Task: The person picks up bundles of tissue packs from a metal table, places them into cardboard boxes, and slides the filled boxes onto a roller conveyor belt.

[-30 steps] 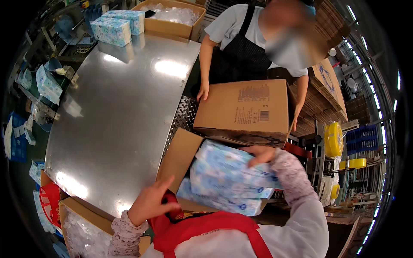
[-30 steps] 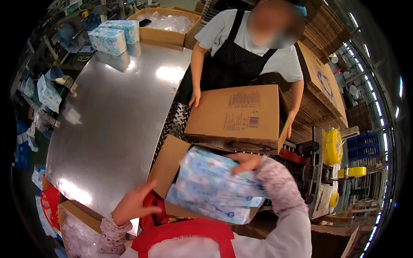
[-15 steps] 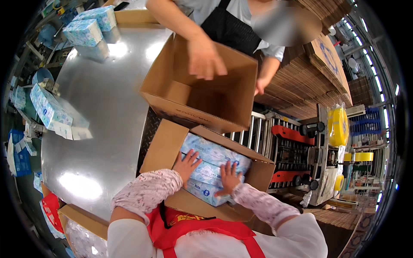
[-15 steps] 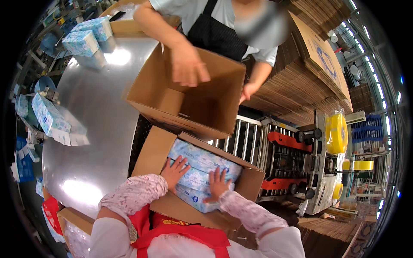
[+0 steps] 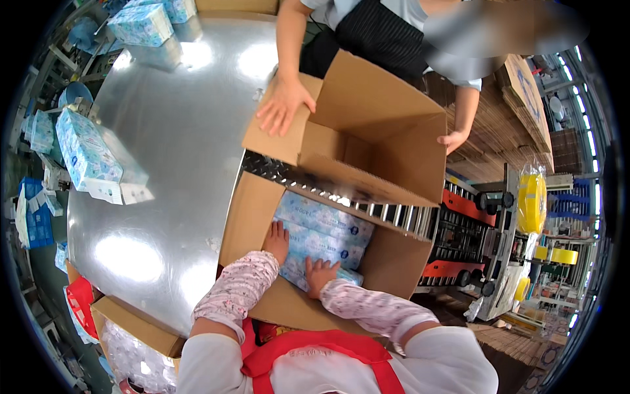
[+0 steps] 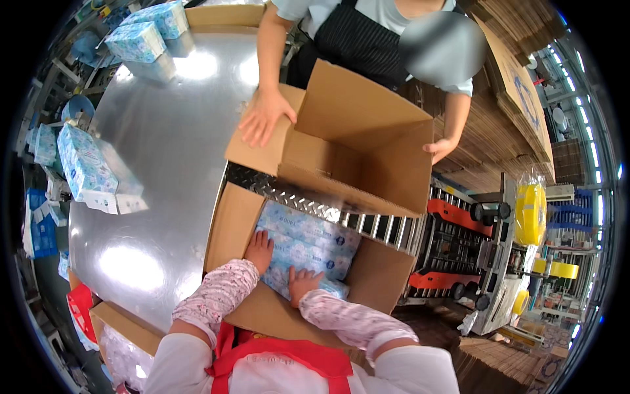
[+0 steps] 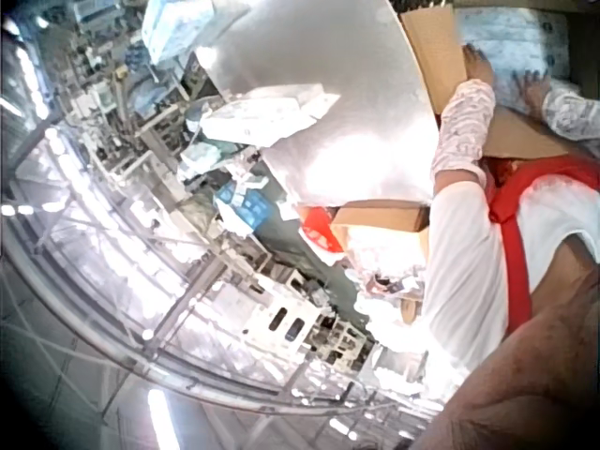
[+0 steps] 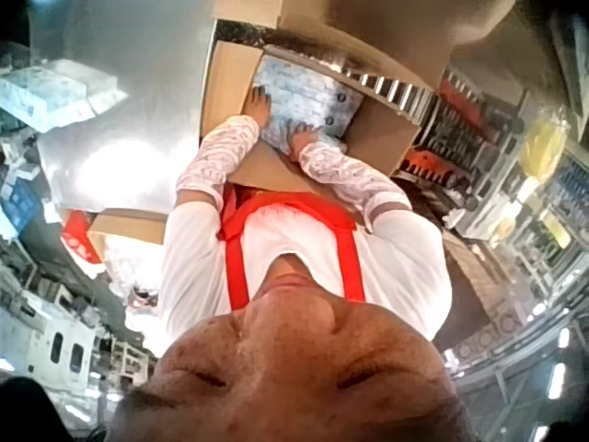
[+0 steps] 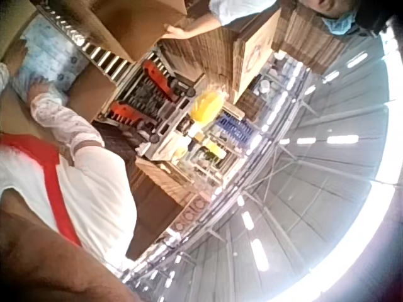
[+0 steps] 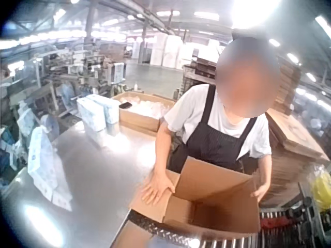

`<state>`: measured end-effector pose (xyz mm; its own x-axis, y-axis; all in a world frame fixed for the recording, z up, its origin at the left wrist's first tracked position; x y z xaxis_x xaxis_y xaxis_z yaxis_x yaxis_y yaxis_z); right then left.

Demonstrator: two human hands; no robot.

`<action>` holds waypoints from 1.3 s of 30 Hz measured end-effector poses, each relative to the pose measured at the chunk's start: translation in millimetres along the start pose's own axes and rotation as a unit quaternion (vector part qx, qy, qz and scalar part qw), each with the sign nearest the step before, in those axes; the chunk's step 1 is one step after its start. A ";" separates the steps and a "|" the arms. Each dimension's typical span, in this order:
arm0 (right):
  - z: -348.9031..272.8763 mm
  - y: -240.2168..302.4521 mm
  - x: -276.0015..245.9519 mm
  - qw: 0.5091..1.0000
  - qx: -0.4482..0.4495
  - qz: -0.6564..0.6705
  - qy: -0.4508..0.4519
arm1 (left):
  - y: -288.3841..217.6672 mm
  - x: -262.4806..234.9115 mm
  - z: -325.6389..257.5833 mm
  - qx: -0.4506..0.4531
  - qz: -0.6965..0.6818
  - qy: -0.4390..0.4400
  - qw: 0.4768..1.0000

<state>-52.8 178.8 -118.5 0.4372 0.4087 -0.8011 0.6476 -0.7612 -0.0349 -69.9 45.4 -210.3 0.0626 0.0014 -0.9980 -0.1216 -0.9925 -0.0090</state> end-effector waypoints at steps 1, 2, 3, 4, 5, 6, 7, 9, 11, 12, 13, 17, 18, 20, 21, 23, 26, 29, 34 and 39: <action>7.4 6.2 -5.7 1.000 -0.022 -0.022 -0.004 | -0.1 -5.5 0.0 0.012 -0.018 -0.012 1.000; 12.3 9.6 -10.2 0.998 -0.043 -0.043 -0.009 | -2.0 -12.7 -2.2 0.025 -0.036 -0.024 0.999; 14.4 9.5 3.8 0.997 -0.030 -0.038 -0.068 | -5.0 -20.8 -7.5 0.039 -0.054 -0.031 0.997; 19.2 7.8 34.8 0.991 -0.016 -0.029 -0.128 | -3.5 -28.4 -7.9 0.045 -0.039 -0.026 0.998; 19.9 4.5 50.4 0.982 -0.001 -0.021 -0.188 | -0.1 -32.8 -7.3 0.037 -0.054 0.003 0.998; 4.4 -4.8 31.4 0.975 -0.029 -0.014 -0.222 | 4.9 -35.8 -5.7 0.023 -0.071 0.029 0.997; -14.7 -13.0 4.1 0.975 -0.049 0.003 -0.219 | 7.8 -36.6 -3.6 0.014 -0.091 0.054 0.994; -44.0 -30.3 -35.5 0.973 -0.091 0.036 -0.210 | 13.4 -41.7 -2.1 -0.011 -0.126 0.057 0.990; -42.3 -51.2 -20.5 0.951 -0.160 0.121 -0.234 | 17.4 -54.0 -4.5 -0.025 -0.138 0.077 0.987; -31.3 -58.4 -8.5 0.934 -0.197 0.165 -0.248 | 20.2 -52.5 -6.8 -0.031 -0.165 0.043 0.985; -12.0 -68.6 29.2 0.928 -0.177 0.187 -0.269 | 24.6 -53.7 -2.5 -0.036 -0.179 0.033 0.983; 40.6 -38.6 109.1 0.936 -0.101 0.071 -0.330 | 37.9 -62.8 -5.2 -0.066 -0.221 0.006 0.973; 45.6 -28.9 117.1 0.956 -0.081 0.067 -0.273 | 42.3 -70.8 -16.4 -0.067 -0.258 0.003 0.964; 55.8 -7.4 89.6 0.997 -0.039 0.044 -0.058 | 53.1 -67.0 -32.2 -0.042 -0.316 -0.008 0.948; 50.5 13.9 32.0 0.994 0.003 0.095 -0.047 | 61.0 -81.7 -46.9 -0.045 -0.401 -0.062 0.913; 65.5 41.5 -36.1 0.909 -0.123 0.344 -0.199 | 92.6 -137.5 -75.1 -0.072 -0.456 -0.111 0.880; 57.8 120.4 -203.4 0.784 -0.255 0.432 -0.364 | 156.0 -187.8 -166.2 -0.242 -0.423 -0.334 0.807; 84.2 203.9 -306.2 0.709 -0.400 0.358 -0.457 | 217.6 -210.3 -300.1 -0.479 -0.165 -0.453 0.734; 169.3 367.5 -392.0 0.699 -0.509 0.180 -0.469 | 222.9 -166.2 -498.8 -0.724 0.135 -0.357 0.574; 232.1 476.9 -402.0 0.775 -0.478 0.003 -0.414 | 170.4 -108.3 -521.5 -0.783 -0.096 -0.311 0.531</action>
Point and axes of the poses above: each hand's wrist, its own z-axis towards the middle knuckle, its own x-axis out of the palm, y = z × x, the point moved 4 cm from there along z, towards the middle knuckle, and after that the axes turned 12 degrees about -y, right-handed, at the moved point
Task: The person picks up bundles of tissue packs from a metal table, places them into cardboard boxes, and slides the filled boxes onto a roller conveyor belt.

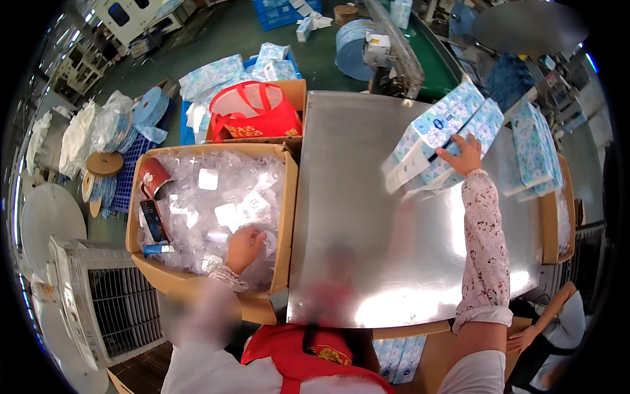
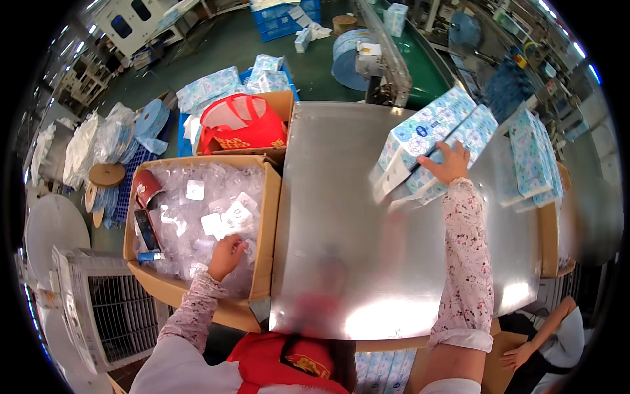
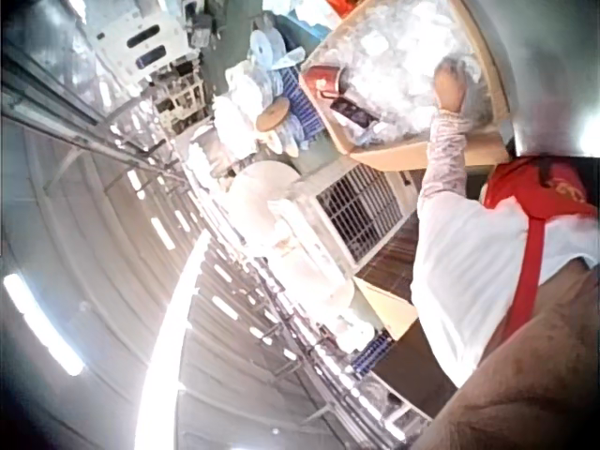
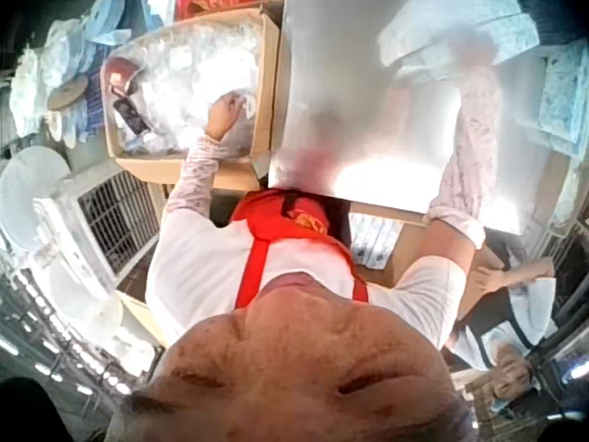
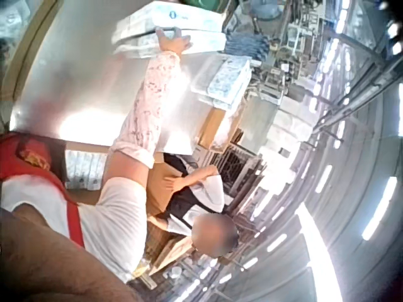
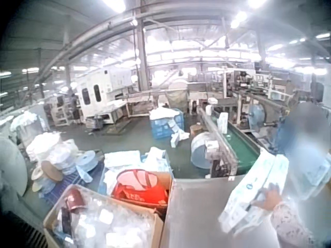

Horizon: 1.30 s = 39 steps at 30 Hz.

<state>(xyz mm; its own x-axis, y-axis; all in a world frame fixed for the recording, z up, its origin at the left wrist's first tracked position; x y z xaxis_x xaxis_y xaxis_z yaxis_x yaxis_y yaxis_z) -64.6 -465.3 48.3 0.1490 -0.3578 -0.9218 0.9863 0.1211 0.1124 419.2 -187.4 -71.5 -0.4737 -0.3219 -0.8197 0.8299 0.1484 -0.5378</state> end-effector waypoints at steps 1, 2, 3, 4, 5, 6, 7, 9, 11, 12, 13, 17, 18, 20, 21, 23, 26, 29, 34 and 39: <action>3.5 -3.0 3.2 0.999 -0.001 -0.029 0.021 | -1.4 5.0 0.0 -0.010 -0.012 0.024 1.000; 9.4 -2.9 8.2 0.998 -0.003 -0.049 0.038 | -4.0 4.2 5.7 -0.019 -0.016 0.041 0.999; 5.7 -6.0 6.2 1.000 -0.007 -0.017 0.011 | -9.1 0.8 12.1 -0.017 -0.044 0.017 0.999; -8.9 -3.3 4.4 1.000 -0.012 0.018 -0.009 | -10.5 -3.5 13.2 -0.020 -0.069 -0.004 0.997; -26.8 10.8 -7.2 0.999 -0.009 0.043 -0.003 | -10.1 -8.5 11.3 -0.052 -0.080 -0.014 0.995; -58.8 10.3 -10.4 0.997 -0.067 0.032 -0.038 | -6.9 -18.4 12.5 -0.091 -0.110 -0.028 0.989; -96.0 37.3 -34.0 0.990 -0.091 0.103 -0.026 | -1.6 -27.9 10.4 -0.134 -0.143 -0.038 0.980; -171.0 78.0 -85.2 0.984 -0.128 0.108 0.061 | 20.5 -29.4 11.3 -0.221 -0.255 -0.043 0.940; -219.7 100.8 -117.1 0.988 -0.083 0.083 0.102 | 39.0 -36.1 17.6 -0.304 -0.377 -0.043 0.874; -234.7 102.2 -123.3 0.992 -0.052 0.063 0.092 | 38.0 -46.0 21.6 -0.341 -0.415 -0.041 0.843; -235.2 101.0 -121.3 0.997 -0.024 -0.017 0.076 | 37.9 -50.4 26.7 -0.356 -0.493 -0.042 0.793; -205.1 48.2 -92.2 0.949 0.253 0.143 0.119 | -22.7 -58.1 49.9 -0.369 -0.681 0.018 0.632; -206.3 22.9 -84.6 0.936 0.273 0.201 0.095 | -51.5 -59.5 51.3 -0.361 -0.701 0.052 0.612; -224.4 -7.9 -96.6 0.878 0.318 0.352 0.066 | -92.0 -54.8 46.7 -0.305 -0.738 0.124 0.590; -237.2 -10.7 -116.7 0.830 0.336 0.441 0.057 | -111.3 -55.5 39.3 -0.278 -0.748 0.158 0.582; -279.4 -5.1 -178.8 0.778 0.341 0.527 0.020 | -144.7 -51.7 14.0 -0.251 -0.742 0.204 0.588; -384.4 -9.3 -262.8 0.811 0.333 0.478 -0.054 | -201.0 -43.9 -24.6 -0.221 -0.701 0.260 0.627; -489.7 6.1 -314.8 0.871 0.332 0.360 -0.036 | -252.1 -25.8 -72.2 -0.192 -0.633 0.338 0.669; -675.4 61.5 -213.9 0.916 0.334 0.116 0.192 | -359.9 16.0 -207.5 -0.125 -0.486 0.553 0.665; -667.0 75.6 -96.8 0.905 0.291 0.141 0.277 | -397.8 64.0 -331.2 -0.076 -0.334 0.758 0.555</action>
Point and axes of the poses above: each hand's wrist, its own z-axis towards the middle knuckle, its own x-axis out of the palm, y = z × x, the point moved 4 cm from there along z, towards the middle knuckle, and after that the axes turned 12 degrees about -y, right-handed, at the moved point
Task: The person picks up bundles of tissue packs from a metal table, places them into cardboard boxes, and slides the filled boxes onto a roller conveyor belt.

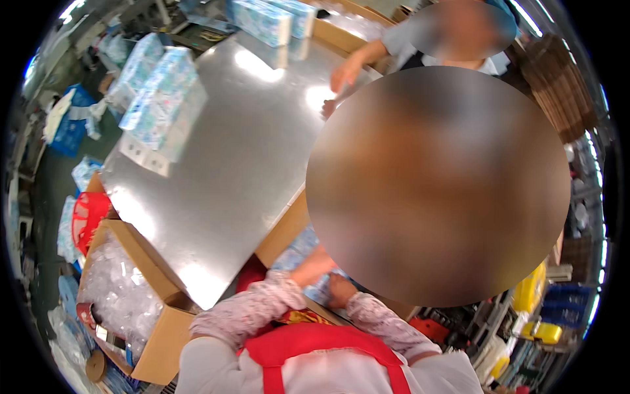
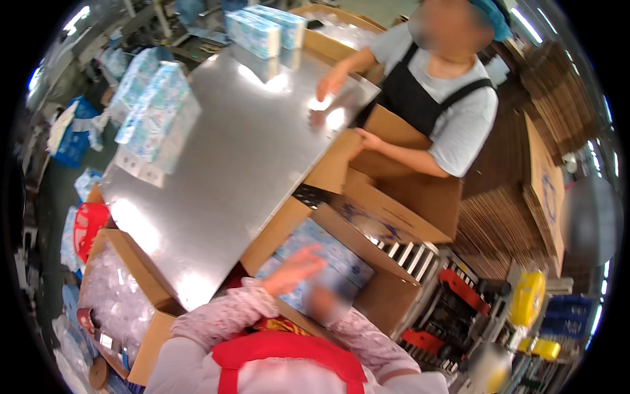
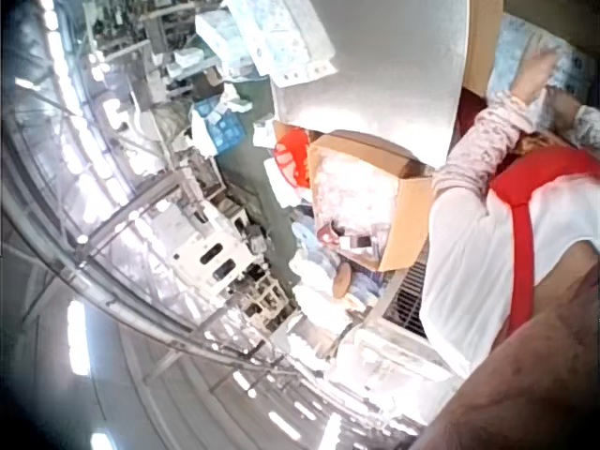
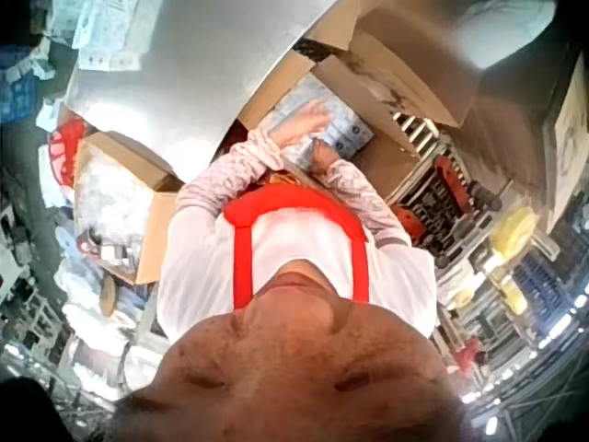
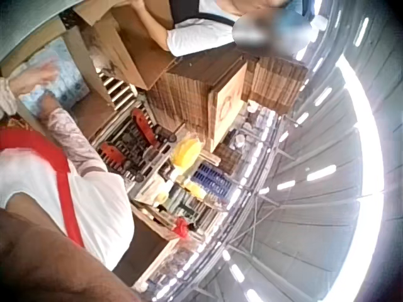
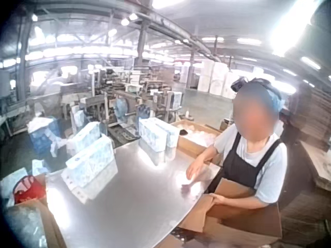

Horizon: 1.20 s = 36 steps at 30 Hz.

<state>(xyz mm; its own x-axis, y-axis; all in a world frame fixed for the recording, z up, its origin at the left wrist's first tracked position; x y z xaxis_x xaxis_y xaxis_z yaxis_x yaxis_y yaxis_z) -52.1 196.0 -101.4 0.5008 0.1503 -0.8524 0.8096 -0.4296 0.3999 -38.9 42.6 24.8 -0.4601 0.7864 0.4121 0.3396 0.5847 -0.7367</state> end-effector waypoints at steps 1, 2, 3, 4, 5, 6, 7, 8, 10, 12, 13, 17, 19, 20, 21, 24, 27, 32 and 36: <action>10.9 20.3 -37.3 0.980 0.133 -0.017 0.144 | 11.8 -2.5 3.4 -0.075 0.081 0.013 0.994; 9.3 -6.5 -6.9 0.994 0.081 -0.022 0.077 | 17.3 -3.1 8.3 -0.038 0.094 0.068 0.993; 10.0 5.5 -33.7 0.998 0.051 -0.016 0.046 | 17.6 -14.0 12.3 0.002 0.099 0.116 0.988; 13.2 13.5 -56.7 0.999 0.041 0.006 0.029 | -2.7 -33.7 14.7 0.077 0.166 0.090 0.979; 15.4 2.2 -50.2 0.997 0.042 -0.007 0.058 | -25.1 -54.4 15.3 0.148 0.233 0.070 0.959; 22.2 5.6 -53.6 0.998 0.043 0.015 0.047 | -44.5 -79.8 12.1 0.213 0.294 0.044 0.931; 29.0 9.1 -58.1 0.999 0.012 0.043 0.016 | -74.7 -113.9 7.1 0.337 0.276 -0.084 0.896; 41.7 22.1 -69.4 0.998 0.003 0.056 -0.008 | -101.9 -157.8 3.5 0.322 0.301 -0.189 0.877; 67.0 54.2 -93.0 0.995 -0.017 0.074 -0.062 | -163.0 -258.2 -10.4 0.401 0.429 -0.410 0.697; 96.7 83.2 -112.3 0.982 -0.072 0.124 -0.121 | -227.7 -343.5 -29.5 0.465 0.481 -0.526 0.526; 111.4 95.0 -119.7 0.973 -0.096 0.148 -0.147 | -251.5 -390.5 -33.4 0.454 0.499 -0.568 0.471; 182.4 137.6 -145.9 0.949 0.032 0.297 -0.099 | -307.4 -529.0 -47.4 0.219 0.537 -0.696 0.423; 228.6 168.5 -169.1 0.955 -0.016 0.275 -0.114 | -304.9 -597.2 -50.0 0.220 0.468 -0.677 0.524; 257.0 172.3 -176.5 0.955 -0.015 0.277 -0.104 | -308.3 -598.7 -39.0 0.199 0.453 -0.618 0.611; 286.8 170.6 -181.9 0.949 -0.051 0.295 -0.101 | -312.8 -595.2 -35.2 0.180 0.437 -0.552 0.687; 391.9 182.7 -198.9 0.919 -0.033 0.388 -0.060 | -270.5 -572.3 1.9 0.169 0.126 -0.406 0.889; 473.7 229.0 -234.9 0.861 0.016 0.501 -0.090 | -236.0 -496.3 -7.1 0.123 0.050 -0.343 0.930; 452.6 238.6 -228.0 0.874 -0.024 0.478 0.082 | -149.4 -400.4 -53.5 0.280 0.114 -0.411 0.860; 368.3 201.6 -207.4 0.854 -0.004 0.488 0.181 | -60.9 -295.9 -107.4 0.240 -0.043 -0.304 0.921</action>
Point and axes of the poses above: each hand's wrist, its own z-axis towards the middle knuckle, its own x-axis out of the palm, y = z × x, the point moved 4 cm from there along z, towards the middle knuckle, and after that the axes turned 12 degrees about -y, right-handed, at the moved point
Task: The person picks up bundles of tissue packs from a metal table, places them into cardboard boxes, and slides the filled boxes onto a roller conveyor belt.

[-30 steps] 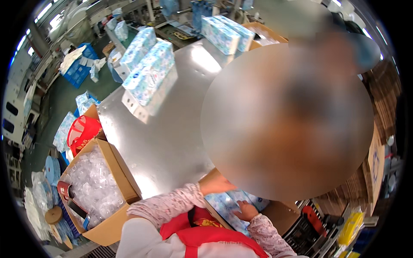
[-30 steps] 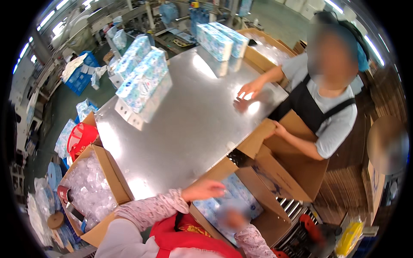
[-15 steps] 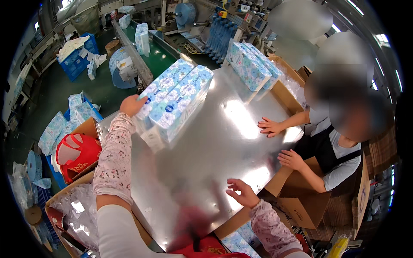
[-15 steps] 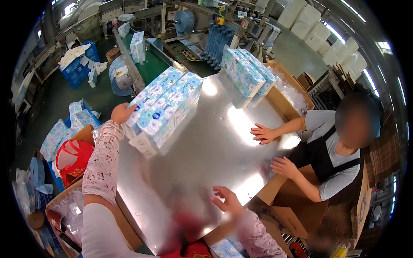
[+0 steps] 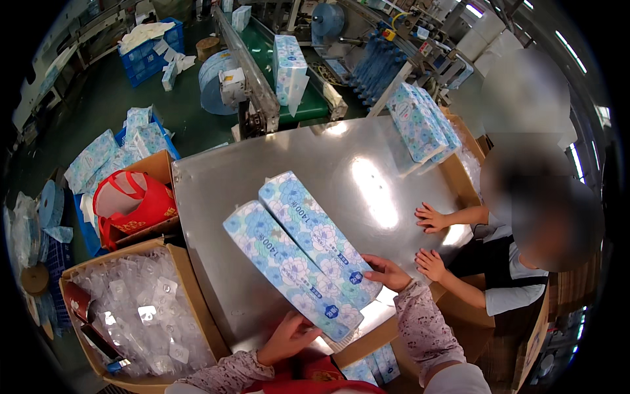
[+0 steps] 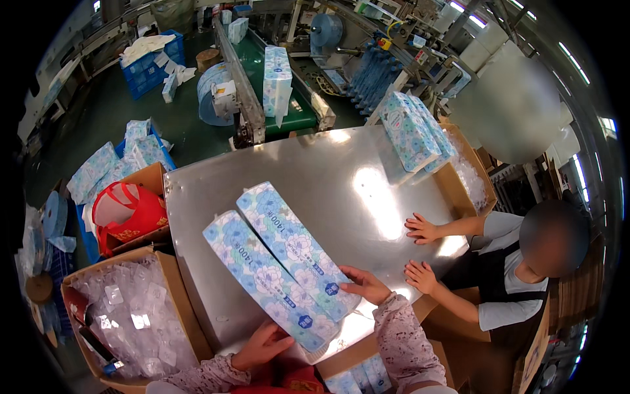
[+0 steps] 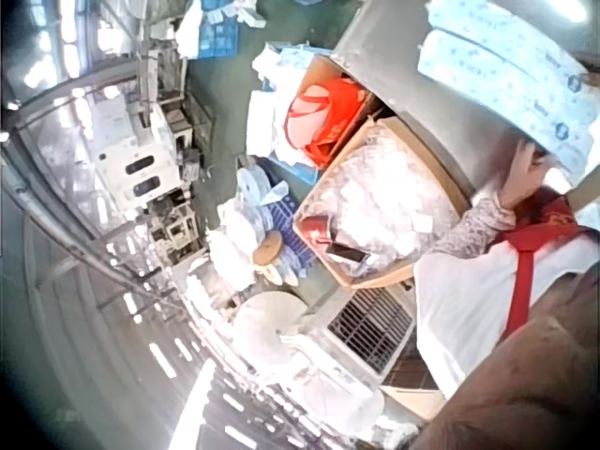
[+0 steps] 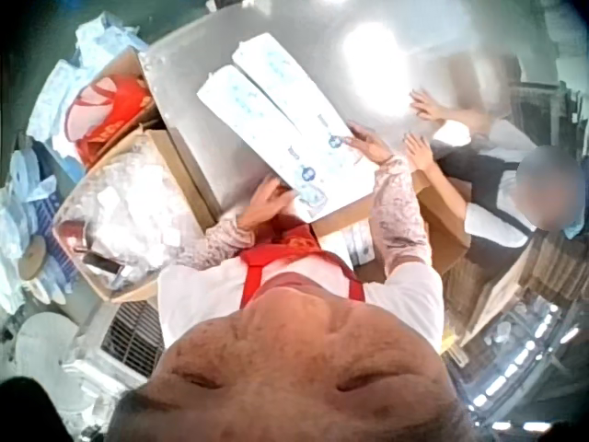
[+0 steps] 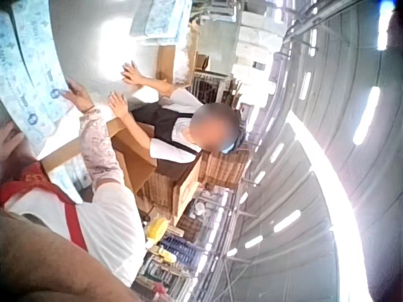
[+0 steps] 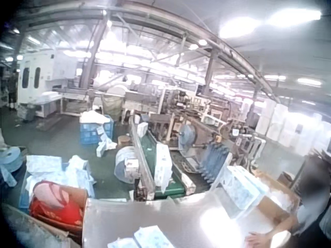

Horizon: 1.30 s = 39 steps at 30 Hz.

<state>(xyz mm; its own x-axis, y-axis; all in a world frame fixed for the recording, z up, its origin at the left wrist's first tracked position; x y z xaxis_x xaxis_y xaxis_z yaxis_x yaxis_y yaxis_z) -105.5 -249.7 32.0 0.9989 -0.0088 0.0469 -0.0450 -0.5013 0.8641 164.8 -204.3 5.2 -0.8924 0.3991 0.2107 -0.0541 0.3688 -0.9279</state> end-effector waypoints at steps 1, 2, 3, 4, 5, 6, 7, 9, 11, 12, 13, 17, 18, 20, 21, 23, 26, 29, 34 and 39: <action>-12.0 -9.9 -12.3 1.000 -0.007 -0.010 -0.027 | 5.3 7.0 -17.1 -0.038 -0.067 0.034 0.996; -24.3 -22.9 -27.1 0.998 -0.012 -0.019 -0.056 | 9.9 -2.6 -33.9 -0.123 -0.097 0.066 0.985; -39.4 -33.3 -40.8 0.995 -0.020 -0.026 -0.094 | -5.2 -24.1 -31.7 -0.062 -0.043 0.048 0.996; -58.4 -39.0 -48.3 0.984 0.005 0.020 -0.175 | -40.6 -57.7 -24.5 -0.003 0.124 -0.050 0.991; -79.0 -42.2 -54.0 0.964 0.027 0.067 -0.256 | -47.2 -92.3 -21.4 0.059 0.018 -0.205 0.977; -98.3 -54.8 -59.1 0.957 0.024 0.051 -0.285 | -64.5 -119.6 -13.2 0.112 -0.034 -0.317 0.941; -111.5 -64.9 -53.5 0.948 0.063 0.052 -0.306 | -82.3 -138.0 3.7 0.165 -0.012 -0.326 0.931; -121.2 -68.4 -22.6 0.958 0.139 0.034 -0.247 | -92.0 -157.1 47.1 0.144 0.058 -0.284 0.946; -123.5 -86.6 1.5 0.967 0.141 0.057 -0.206 | -91.2 -158.0 102.4 0.053 0.045 -0.189 0.980; -120.8 -79.1 17.2 0.971 0.137 0.063 -0.184 | -82.3 -159.9 126.7 0.021 0.015 -0.151 0.988; -118.0 -80.8 24.5 0.975 0.125 0.047 -0.178 | -74.2 -155.9 151.0 -0.017 -0.016 -0.103 0.994; -118.2 -77.4 35.0 0.961 0.092 0.140 -0.219 | -58.4 -121.2 141.6 -0.210 -0.143 0.073 0.965; -123.5 -83.7 30.1 0.949 0.103 0.195 -0.224 | -59.2 -97.3 119.9 -0.222 -0.177 0.016 0.959; -131.7 -94.3 27.3 0.957 0.085 0.183 -0.210 | -63.2 -89.1 77.5 -0.140 -0.168 0.027 0.976; -137.3 -97.1 25.2 0.954 0.075 0.201 -0.210 | -45.7 -116.7 85.1 -0.188 -0.167 0.012 0.968; -143.7 -104.8 27.9 0.938 -0.061 0.155 -0.303 | -73.0 -85.6 74.7 -0.149 -0.094 -0.137 0.975; -202.6 -89.0 30.5 0.902 -0.128 0.211 -0.355 | -125.3 -11.9 39.3 -0.064 -0.025 -0.055 0.996; -305.1 -146.9 30.9 0.859 -0.080 0.316 -0.395 | -147.8 61.0 -27.2 0.047 0.032 -0.018 0.998; -439.5 -271.8 11.8 0.720 0.138 0.215 -0.645 | -70.3 265.6 -85.5 0.310 0.230 0.235 0.892; -450.6 -235.0 -7.5 0.664 0.160 -0.365 -0.633 | 128.0 342.2 -40.6 0.492 0.474 0.222 0.696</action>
<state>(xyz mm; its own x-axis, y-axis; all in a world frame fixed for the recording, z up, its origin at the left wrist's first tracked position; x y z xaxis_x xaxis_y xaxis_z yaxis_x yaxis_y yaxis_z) -109.6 258.0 54.4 -0.0251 -0.2805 -0.9595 0.2625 -0.9280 0.2644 -129.3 13.6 -28.9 -0.5215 0.3714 -0.7681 -0.0107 -0.9031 -0.4294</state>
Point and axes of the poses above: each hand's wrist, its own z-axis towards the middle knuckle, its own x-axis out of the palm, y = z × x, the point moved 4 cm from there along z, towards the middle knuckle, and after that the axes turned 12 degrees about -y, right-handed, at the moved point
